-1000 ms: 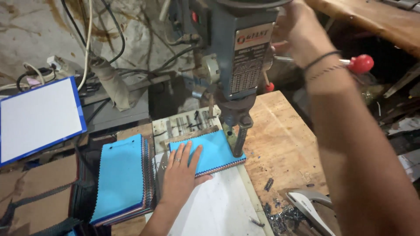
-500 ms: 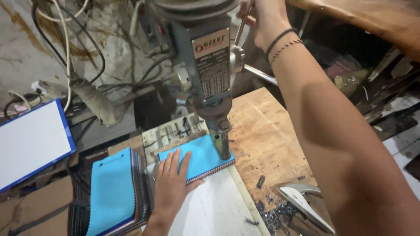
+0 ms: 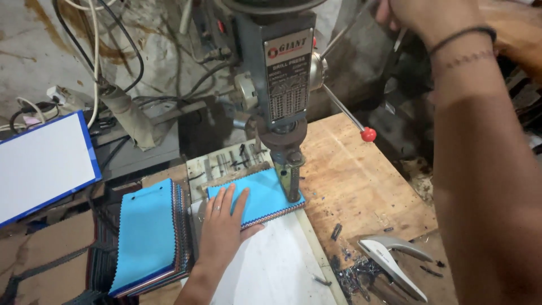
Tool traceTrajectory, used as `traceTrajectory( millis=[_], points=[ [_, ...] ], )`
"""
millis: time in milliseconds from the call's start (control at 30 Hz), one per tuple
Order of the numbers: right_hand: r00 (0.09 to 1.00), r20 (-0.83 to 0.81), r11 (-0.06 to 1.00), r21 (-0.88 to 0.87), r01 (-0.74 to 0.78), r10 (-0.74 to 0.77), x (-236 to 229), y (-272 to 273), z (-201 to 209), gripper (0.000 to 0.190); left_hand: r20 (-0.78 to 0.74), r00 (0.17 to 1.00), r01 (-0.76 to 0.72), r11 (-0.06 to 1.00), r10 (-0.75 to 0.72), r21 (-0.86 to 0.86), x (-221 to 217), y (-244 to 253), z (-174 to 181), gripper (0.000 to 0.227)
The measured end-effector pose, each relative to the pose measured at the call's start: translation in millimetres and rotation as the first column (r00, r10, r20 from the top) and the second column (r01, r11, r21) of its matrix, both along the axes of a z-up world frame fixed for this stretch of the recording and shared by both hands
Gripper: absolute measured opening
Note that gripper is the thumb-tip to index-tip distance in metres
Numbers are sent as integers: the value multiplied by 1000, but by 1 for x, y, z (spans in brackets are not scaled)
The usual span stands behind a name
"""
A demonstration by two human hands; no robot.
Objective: The person aligns a stack of blue fabric pieces on a workbench and secures them with a binder clip. They then use a drill press to create holes in the fabric stack. Afterward, they remove the clip and repeat the process with a green fabric piece.
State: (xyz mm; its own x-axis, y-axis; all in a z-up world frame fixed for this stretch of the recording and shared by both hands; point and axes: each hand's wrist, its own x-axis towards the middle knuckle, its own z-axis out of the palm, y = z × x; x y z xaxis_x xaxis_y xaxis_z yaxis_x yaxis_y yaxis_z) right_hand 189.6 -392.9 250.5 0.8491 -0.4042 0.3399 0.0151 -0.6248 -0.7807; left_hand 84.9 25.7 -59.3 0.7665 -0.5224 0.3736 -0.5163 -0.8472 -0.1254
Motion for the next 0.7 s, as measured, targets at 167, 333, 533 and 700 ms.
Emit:
traceTrajectory(
  millis=[167, 333, 533, 700],
  points=[
    [993, -66, 950, -304, 77, -102, -40, 16, 11, 42, 105, 994, -24, 998, 18, 53, -4, -1, 2, 100],
    [973, 230, 949, -308, 63, 10, -82, 50, 8, 39, 60, 998, -34, 999, 32, 42, -3, -1, 2, 99],
    [934, 357, 972, -217, 94, -10, -79, 44, -16, 43, 83, 996, -26, 999, 24, 27, -1, 0, -4, 100],
    [918, 395, 991, -98, 96, -50, -75, 37, -30, 39, 48, 999, 8, 1000, -8, 8, 2, 1, -7, 99]
  ],
)
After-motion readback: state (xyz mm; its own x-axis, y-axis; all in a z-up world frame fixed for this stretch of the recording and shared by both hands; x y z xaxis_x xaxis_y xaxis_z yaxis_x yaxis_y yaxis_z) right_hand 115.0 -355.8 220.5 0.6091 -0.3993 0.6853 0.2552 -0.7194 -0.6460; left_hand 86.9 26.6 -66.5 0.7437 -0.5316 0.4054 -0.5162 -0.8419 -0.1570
